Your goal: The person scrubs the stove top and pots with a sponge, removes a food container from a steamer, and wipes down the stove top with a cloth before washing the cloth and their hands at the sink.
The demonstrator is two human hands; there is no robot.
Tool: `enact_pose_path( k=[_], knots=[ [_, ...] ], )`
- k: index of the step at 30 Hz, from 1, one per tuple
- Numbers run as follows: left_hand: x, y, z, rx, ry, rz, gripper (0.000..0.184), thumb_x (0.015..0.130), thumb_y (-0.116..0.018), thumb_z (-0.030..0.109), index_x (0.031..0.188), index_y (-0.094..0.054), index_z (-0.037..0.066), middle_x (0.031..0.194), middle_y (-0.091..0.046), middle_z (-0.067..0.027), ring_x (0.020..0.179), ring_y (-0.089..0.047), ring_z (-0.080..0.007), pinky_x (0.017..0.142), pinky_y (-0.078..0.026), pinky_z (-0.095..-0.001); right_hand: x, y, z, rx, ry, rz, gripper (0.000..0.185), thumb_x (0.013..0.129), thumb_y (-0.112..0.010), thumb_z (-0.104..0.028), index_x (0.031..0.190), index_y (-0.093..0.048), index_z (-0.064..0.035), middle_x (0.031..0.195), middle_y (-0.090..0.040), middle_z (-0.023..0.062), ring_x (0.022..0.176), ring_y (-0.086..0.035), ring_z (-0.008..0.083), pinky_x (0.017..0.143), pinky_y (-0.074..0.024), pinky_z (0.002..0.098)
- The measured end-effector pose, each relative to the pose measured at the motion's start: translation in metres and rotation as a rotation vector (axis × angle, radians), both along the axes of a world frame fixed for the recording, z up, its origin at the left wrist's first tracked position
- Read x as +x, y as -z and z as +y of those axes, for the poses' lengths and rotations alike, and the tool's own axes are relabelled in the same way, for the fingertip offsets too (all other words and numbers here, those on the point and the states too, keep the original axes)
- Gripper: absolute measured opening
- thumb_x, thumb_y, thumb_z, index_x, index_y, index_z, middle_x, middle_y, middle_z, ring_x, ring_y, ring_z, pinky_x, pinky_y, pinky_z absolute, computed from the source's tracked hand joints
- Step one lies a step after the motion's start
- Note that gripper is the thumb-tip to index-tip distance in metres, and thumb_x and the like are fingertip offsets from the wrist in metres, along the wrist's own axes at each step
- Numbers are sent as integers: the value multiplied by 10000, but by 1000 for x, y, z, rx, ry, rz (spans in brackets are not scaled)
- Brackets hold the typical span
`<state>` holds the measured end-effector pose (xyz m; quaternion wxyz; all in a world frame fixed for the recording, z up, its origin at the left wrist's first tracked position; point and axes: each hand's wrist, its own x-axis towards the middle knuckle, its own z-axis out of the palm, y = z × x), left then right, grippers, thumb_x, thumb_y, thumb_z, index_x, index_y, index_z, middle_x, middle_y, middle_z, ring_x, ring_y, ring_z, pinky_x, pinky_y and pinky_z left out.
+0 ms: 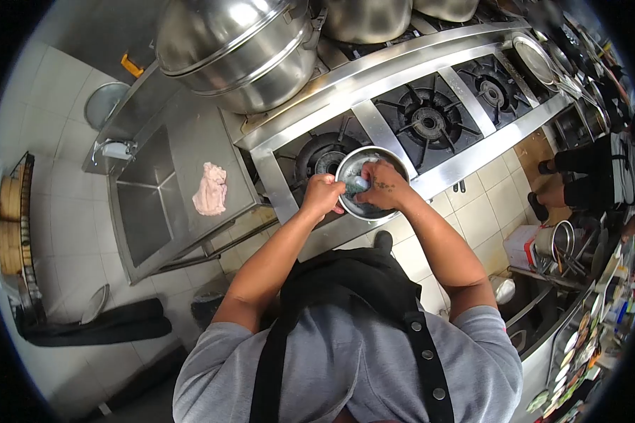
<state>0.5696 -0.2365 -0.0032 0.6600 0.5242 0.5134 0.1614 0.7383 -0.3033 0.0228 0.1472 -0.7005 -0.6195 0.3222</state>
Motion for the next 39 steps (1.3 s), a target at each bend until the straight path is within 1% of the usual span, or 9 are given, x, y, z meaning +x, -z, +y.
enact_pose_path(
  k=[1,8,12,16,19,23,25,31,39],
  knots=[
    [11,2,-5,-13,-27,-30,127,714,-555,55,621,-509,-17,561,-501,-68,420,-512,-153,358,-507,-330,12,5,-2,-58,-37,128,504,588,-788,-328,866,-541,13,910,-566,186,866,-553,302,750,-434,350],
    [30,0,-47,-18,-81,36,75,699,-554,43,658,-542,-18,598,-519,-76,477,-545,-181,379,-518,-342,53,39,-24,-257,-258,443,586,645,-757,-427,969,-517,-1,884,-581,132,844,-547,219,732,-425,308],
    [32,-4,-61,48,-128,27,79,700,-559,44,658,-554,-23,618,-556,-93,462,-552,-188,377,-511,-337,46,28,-22,-288,-379,218,620,626,-758,-463,980,-521,-14,918,-586,120,857,-542,196,733,-427,318],
    [15,1,-67,61,-162,51,78,704,-559,45,680,-567,-29,633,-574,-109,472,-564,-200,382,-511,-334,22,63,-30,-167,-352,240,835,643,-678,-493,1267,-348,-45,1131,-522,239,1132,-469,342,954,-356,375],
    [7,7,-70,22,-154,70,81,708,-554,47,710,-574,-32,648,-583,-117,495,-580,-213,384,-513,-342,12,57,-36,-152,-438,77,804,691,-639,-411,1342,-259,-131,1204,-481,267,1154,-447,398,976,-351,419],
    [5,12,-72,55,-201,82,135,727,-564,90,727,-576,-44,626,-561,-100,489,-571,-201,374,-507,-341,7,14,-48,-125,-476,71,599,790,-534,-289,1339,-322,-173,1172,-500,273,1122,-476,388,975,-353,454],
    [11,4,-76,33,-190,93,147,722,-556,69,802,-601,-46,697,-600,-124,536,-599,-219,413,-539,-370,4,32,-45,37,-414,-13,550,797,-531,-262,1313,-361,-184,1125,-532,250,1089,-505,375,942,-384,442],
    [20,12,-74,31,-228,56,107,739,-547,71,735,-573,-32,655,-570,-101,506,-576,-195,393,-525,-337,1,42,-33,206,-386,-186,310,787,-515,-138,1086,-595,-156,1006,-593,176,941,-600,329,785,-484,407],
    [27,17,-67,8,-262,2,120,739,-538,62,801,-542,-42,648,-557,-110,468,-562,-203,410,-528,-339,8,33,-23,313,-287,-196,265,764,-525,-131,1015,-609,-107,934,-598,174,869,-613,324,757,-482,420]
  ],
)
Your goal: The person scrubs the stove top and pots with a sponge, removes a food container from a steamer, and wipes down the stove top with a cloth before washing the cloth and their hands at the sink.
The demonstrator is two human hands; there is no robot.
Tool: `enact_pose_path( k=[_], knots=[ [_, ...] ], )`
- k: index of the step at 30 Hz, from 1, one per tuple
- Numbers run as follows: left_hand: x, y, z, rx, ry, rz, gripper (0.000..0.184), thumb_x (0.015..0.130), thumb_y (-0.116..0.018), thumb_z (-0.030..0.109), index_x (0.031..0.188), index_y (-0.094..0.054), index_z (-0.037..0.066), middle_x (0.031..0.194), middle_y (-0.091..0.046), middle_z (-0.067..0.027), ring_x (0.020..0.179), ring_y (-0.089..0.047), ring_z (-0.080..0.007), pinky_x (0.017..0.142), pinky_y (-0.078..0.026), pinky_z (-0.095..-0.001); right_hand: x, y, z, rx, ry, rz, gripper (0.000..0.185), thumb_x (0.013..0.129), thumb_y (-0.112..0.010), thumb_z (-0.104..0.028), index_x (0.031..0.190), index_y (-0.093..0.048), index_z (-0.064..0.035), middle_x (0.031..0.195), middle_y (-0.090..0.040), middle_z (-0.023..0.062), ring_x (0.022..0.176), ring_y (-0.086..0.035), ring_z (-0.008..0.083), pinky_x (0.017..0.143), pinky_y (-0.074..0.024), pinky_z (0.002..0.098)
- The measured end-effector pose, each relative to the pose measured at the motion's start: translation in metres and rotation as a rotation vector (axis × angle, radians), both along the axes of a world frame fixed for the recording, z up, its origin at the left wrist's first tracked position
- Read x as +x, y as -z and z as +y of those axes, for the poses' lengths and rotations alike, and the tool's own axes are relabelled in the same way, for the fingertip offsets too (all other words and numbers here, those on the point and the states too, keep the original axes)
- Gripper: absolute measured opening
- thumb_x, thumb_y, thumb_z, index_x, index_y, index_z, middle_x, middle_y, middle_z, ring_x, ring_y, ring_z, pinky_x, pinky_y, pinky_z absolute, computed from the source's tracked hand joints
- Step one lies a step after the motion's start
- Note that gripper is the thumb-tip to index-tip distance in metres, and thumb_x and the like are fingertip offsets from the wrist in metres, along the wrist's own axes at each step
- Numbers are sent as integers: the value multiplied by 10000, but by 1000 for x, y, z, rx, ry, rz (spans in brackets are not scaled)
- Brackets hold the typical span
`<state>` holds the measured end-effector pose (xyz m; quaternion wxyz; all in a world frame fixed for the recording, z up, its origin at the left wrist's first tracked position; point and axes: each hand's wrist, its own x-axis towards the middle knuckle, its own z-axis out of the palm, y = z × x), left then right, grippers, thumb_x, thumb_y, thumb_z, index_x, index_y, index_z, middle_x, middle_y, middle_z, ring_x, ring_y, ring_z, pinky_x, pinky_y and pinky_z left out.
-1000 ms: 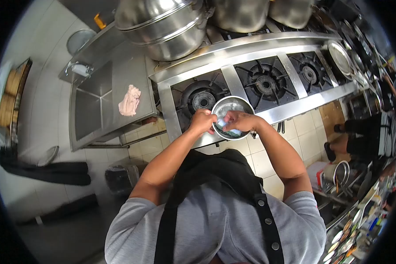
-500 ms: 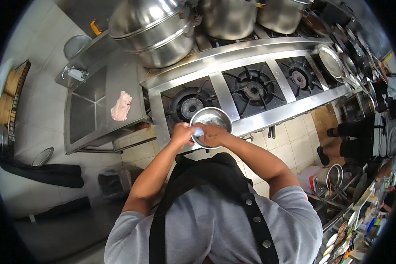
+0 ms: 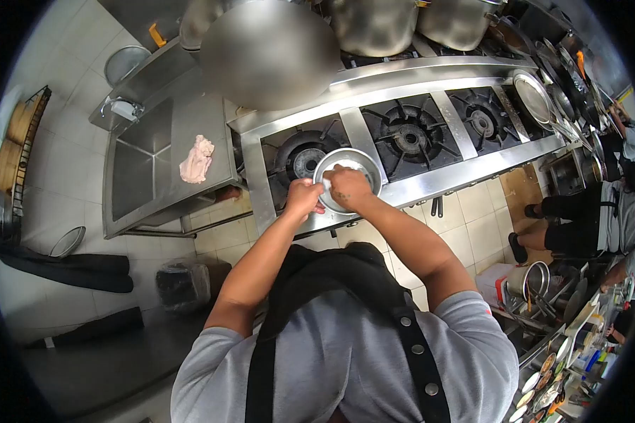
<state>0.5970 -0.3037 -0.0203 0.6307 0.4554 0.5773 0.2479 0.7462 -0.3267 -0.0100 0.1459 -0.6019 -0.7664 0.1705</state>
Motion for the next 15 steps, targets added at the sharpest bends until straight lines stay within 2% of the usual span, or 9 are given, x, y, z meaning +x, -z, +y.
enact_pose_path(
  k=[5,7,8,11,12,15],
  knots=[
    [-6,-10,2,-8,9,-55,102,738,-535,58,766,-512,-38,639,-549,-136,452,-559,-220,402,-522,-340,0,-1,3,32,232,204,294,762,-545,-180,1034,-576,-72,987,-596,197,881,-591,370,781,-460,450],
    [-12,-16,2,-13,9,-73,98,738,-536,57,742,-494,-31,641,-550,-144,448,-559,-225,396,-517,-338,-6,-21,1,-8,327,268,300,762,-547,-198,1030,-574,-66,1002,-596,201,886,-585,380,786,-454,459],
    [-15,-17,4,-22,9,-85,99,735,-541,55,720,-478,-20,622,-536,-136,433,-551,-224,387,-510,-338,-6,-39,1,-212,348,325,382,729,-592,-223,1063,-542,-45,1055,-577,213,939,-567,381,822,-443,441],
    [-27,-12,8,-8,27,-77,109,729,-540,70,694,-509,-28,605,-561,-148,450,-574,-237,376,-498,-350,-8,-32,-3,-21,276,531,497,690,-636,-203,1130,-486,-27,1099,-551,218,1017,-539,366,871,-425,398],
    [-33,-10,8,-1,30,-75,112,730,-540,71,690,-507,-28,604,-562,-150,446,-572,-237,374,-497,-351,-6,-28,1,-42,191,612,571,669,-639,-150,1184,-432,-17,1132,-528,218,1077,-509,355,912,-400,369],
    [-45,-4,12,11,43,-65,114,728,-545,68,682,-492,-22,605,-550,-148,435,-565,-241,372,-499,-355,-13,-21,6,27,288,672,552,677,-610,-126,1191,-433,-30,1129,-532,215,1085,-510,353,920,-392,370]
  ],
)
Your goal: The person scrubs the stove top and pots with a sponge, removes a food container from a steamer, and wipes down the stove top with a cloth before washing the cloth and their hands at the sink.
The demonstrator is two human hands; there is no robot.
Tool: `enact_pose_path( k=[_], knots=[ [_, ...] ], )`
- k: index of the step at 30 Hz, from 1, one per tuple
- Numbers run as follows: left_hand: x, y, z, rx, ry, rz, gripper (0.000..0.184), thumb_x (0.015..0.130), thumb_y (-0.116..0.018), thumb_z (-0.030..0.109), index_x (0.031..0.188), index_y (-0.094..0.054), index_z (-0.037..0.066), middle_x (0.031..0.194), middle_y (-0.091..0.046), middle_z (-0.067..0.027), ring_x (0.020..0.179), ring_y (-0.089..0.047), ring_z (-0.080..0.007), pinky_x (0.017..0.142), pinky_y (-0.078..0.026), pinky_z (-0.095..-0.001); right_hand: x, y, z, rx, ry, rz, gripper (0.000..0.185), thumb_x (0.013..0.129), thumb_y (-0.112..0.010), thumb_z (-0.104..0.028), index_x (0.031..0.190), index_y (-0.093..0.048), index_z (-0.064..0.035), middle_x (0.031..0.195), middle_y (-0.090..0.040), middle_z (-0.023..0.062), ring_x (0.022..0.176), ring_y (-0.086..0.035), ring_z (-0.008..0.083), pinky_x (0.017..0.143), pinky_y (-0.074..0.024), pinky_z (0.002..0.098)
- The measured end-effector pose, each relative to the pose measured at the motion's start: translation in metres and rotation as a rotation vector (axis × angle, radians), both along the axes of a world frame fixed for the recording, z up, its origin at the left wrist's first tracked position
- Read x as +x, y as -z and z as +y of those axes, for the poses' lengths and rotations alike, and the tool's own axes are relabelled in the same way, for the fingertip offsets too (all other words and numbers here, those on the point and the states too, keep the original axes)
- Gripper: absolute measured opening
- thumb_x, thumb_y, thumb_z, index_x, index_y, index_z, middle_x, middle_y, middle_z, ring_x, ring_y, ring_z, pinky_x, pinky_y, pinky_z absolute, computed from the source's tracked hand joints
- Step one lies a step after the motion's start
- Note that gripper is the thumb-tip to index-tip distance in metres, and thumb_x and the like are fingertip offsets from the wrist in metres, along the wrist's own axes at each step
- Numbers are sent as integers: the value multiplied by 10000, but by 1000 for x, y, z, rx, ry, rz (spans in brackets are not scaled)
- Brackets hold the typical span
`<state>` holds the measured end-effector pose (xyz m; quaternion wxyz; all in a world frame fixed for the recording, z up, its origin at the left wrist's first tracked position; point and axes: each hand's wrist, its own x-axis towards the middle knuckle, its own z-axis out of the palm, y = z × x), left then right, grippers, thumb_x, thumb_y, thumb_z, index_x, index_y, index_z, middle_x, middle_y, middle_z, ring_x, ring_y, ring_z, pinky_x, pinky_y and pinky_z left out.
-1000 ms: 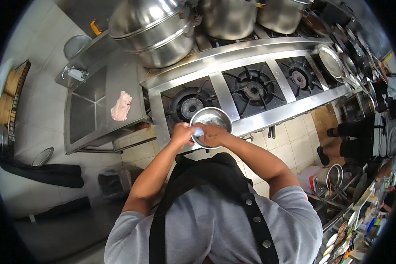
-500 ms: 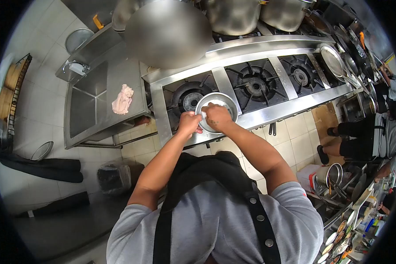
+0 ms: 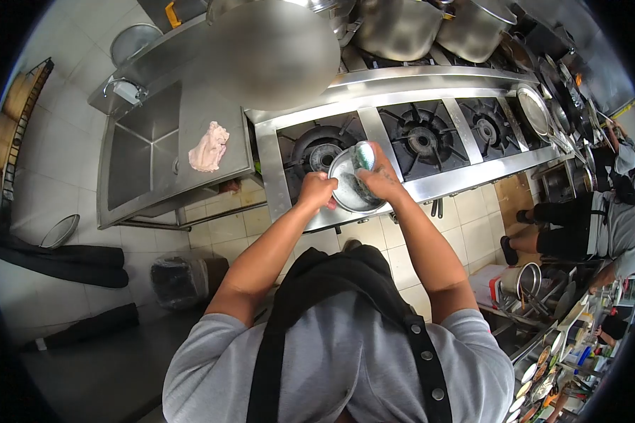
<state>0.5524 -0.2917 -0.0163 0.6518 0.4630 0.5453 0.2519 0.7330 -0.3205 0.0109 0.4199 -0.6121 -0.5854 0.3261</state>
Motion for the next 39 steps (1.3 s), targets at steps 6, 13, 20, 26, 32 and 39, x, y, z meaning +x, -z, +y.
enact_pose_path(
  k=[6,13,20,26,32,39],
  knots=[
    [-16,3,-4,-55,-12,-28,113,721,-547,59,684,-480,-24,624,-534,-153,431,-565,-268,375,-511,-375,-23,-8,-4,105,93,-84,417,698,-536,-15,1113,-504,-41,1001,-594,210,980,-566,365,863,-432,365],
    [-25,1,-14,-54,-36,-2,111,714,-537,71,714,-534,-40,612,-577,-159,435,-573,-237,372,-502,-360,-46,35,-14,-28,153,-320,426,687,-587,-31,1109,-538,-55,937,-617,227,919,-582,392,796,-459,430],
    [-24,11,-19,-34,-93,6,107,713,-544,72,694,-512,-29,602,-560,-141,435,-570,-235,370,-502,-360,-40,25,-7,-117,68,-182,430,699,-572,-70,1125,-526,-34,1016,-597,238,977,-562,381,842,-443,420],
    [6,13,-27,-48,-179,-5,115,737,-524,57,769,-534,-52,675,-584,-164,473,-588,-253,402,-521,-362,1,60,14,-257,-105,712,389,721,-519,-104,1106,-519,-50,1039,-600,182,842,-621,306,672,-520,431],
    [29,17,-32,-70,-300,-85,121,734,-527,56,764,-506,-60,655,-569,-176,457,-597,-284,390,-532,-385,59,-15,2,-366,-392,1429,463,767,-488,-289,1159,-489,-43,1045,-588,194,872,-628,330,607,-548,458],
    [-25,-2,-28,-34,-493,-63,128,738,-528,51,797,-513,-62,666,-531,-130,468,-562,-229,426,-567,-375,130,20,-1,-96,-190,718,513,799,-518,-290,1217,-382,-25,1131,-539,160,976,-569,280,850,-452,377]
  ],
)
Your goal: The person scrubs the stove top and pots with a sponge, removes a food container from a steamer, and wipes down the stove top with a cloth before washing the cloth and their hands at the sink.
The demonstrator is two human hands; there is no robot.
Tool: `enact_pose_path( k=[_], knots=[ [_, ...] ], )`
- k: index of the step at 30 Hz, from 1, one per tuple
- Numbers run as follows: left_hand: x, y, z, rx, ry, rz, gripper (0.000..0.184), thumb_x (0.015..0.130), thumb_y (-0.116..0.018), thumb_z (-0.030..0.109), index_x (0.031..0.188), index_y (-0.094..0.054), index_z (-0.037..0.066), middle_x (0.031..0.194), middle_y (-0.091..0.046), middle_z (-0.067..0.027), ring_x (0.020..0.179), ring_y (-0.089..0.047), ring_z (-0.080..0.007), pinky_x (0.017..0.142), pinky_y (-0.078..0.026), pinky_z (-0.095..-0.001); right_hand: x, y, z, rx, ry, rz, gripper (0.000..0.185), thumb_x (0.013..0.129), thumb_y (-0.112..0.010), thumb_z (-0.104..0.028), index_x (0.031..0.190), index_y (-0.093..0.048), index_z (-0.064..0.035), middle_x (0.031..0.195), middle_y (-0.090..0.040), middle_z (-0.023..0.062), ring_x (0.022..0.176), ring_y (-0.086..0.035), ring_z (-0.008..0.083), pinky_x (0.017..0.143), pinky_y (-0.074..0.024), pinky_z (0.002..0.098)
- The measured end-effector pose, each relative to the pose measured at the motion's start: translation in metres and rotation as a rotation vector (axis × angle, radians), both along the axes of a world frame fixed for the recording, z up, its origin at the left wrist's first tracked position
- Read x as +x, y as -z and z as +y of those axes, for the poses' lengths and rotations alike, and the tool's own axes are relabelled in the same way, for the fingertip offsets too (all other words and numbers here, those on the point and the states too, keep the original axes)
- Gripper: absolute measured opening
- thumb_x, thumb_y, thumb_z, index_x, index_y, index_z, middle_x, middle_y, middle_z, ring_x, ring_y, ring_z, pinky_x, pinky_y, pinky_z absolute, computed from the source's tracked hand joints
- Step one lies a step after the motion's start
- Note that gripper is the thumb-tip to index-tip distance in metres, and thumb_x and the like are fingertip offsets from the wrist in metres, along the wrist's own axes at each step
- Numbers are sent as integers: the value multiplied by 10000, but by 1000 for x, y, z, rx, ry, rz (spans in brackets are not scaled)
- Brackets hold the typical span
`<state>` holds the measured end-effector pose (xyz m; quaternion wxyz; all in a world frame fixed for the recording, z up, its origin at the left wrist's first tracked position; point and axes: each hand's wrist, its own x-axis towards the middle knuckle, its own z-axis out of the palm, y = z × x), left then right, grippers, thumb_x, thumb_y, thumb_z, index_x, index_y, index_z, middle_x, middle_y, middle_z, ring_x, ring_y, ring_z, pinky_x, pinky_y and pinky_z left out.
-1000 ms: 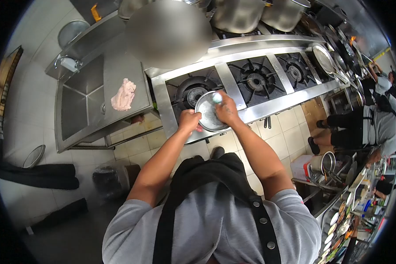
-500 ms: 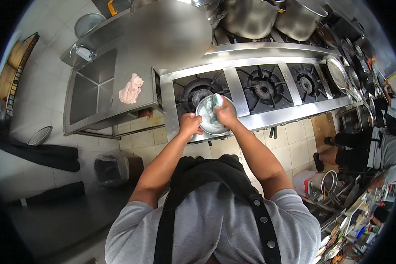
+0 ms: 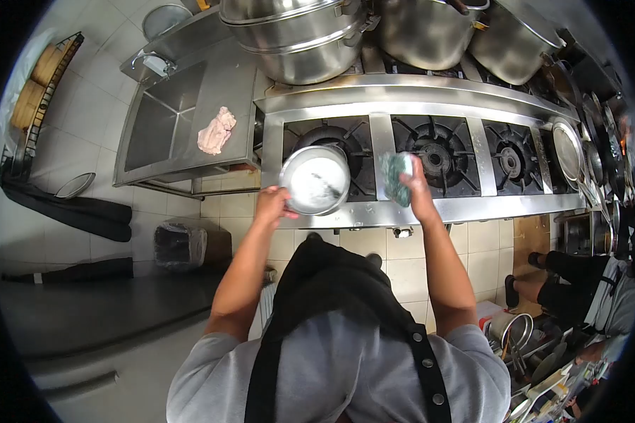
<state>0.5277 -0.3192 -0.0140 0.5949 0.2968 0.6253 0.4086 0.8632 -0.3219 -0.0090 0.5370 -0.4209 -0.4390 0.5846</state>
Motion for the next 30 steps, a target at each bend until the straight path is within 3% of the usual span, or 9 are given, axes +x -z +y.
enact_pose_path(
  k=[2,5,10,17,19,21,23,26,30],
  knots=[
    [-27,-21,7,-19,-65,49,123,734,-529,48,796,-520,-58,663,-516,-105,462,-543,-204,430,-573,-372,3,78,-11,44,160,-606,493,774,-588,-147,1207,-381,-34,1101,-513,139,1002,-530,262,877,-423,363],
    [-85,-34,25,-2,-131,114,118,735,-518,42,800,-524,-56,660,-519,-88,459,-539,-180,427,-571,-358,-16,126,-50,14,108,-1547,540,732,-652,-281,1222,-491,-120,1156,-481,211,1037,-475,382,827,-414,454],
    [-148,-50,67,81,-276,189,119,743,-484,33,803,-526,-60,690,-567,-124,471,-567,-181,418,-560,-324,-41,152,0,-111,166,-1628,426,805,-540,-244,1212,-525,-120,1228,-454,213,1141,-413,375,938,-322,481],
    [-210,-13,123,23,-355,182,130,760,-469,41,819,-514,-65,689,-565,-126,498,-585,-197,433,-564,-332,-39,169,257,44,534,-1757,285,884,-409,-167,981,-597,25,1127,-485,152,1012,-469,330,878,-381,429],
    [-213,-8,133,20,-422,147,122,761,-474,48,805,-511,-59,696,-563,-128,502,-585,-199,438,-566,-338,-75,148,282,-132,467,-1688,263,876,-417,-152,937,-616,10,1131,-504,144,1028,-486,316,855,-413,415],
    [-214,-7,142,12,-480,102,111,761,-481,56,782,-508,-50,706,-561,-130,500,-580,-198,442,-568,-344,-126,214,295,3,166,-1860,246,872,-418,-139,935,-617,-8,1124,-531,136,1044,-507,294,831,-441,407],
    [-224,2,148,-20,-471,94,110,761,-505,83,773,-502,-26,719,-549,-119,513,-579,-204,453,-570,-354,-226,208,295,-57,191,-1415,220,845,-470,-151,956,-635,-57,1116,-547,123,1041,-525,256,845,-442,397],
    [-251,18,158,-32,-440,106,141,758,-529,117,820,-495,-5,734,-543,-110,549,-596,-229,466,-566,-362,-324,159,299,297,-254,-1570,206,789,-519,-180,912,-653,-84,1067,-556,104,1016,-524,242,899,-402,371],
    [-255,9,167,-17,-438,103,93,748,-529,87,766,-511,-2,695,-556,-102,528,-586,-186,434,-549,-324,-279,182,306,348,-189,-1621,171,788,-519,-173,857,-643,-79,989,-574,102,1011,-529,238,894,-410,370]
  ],
)
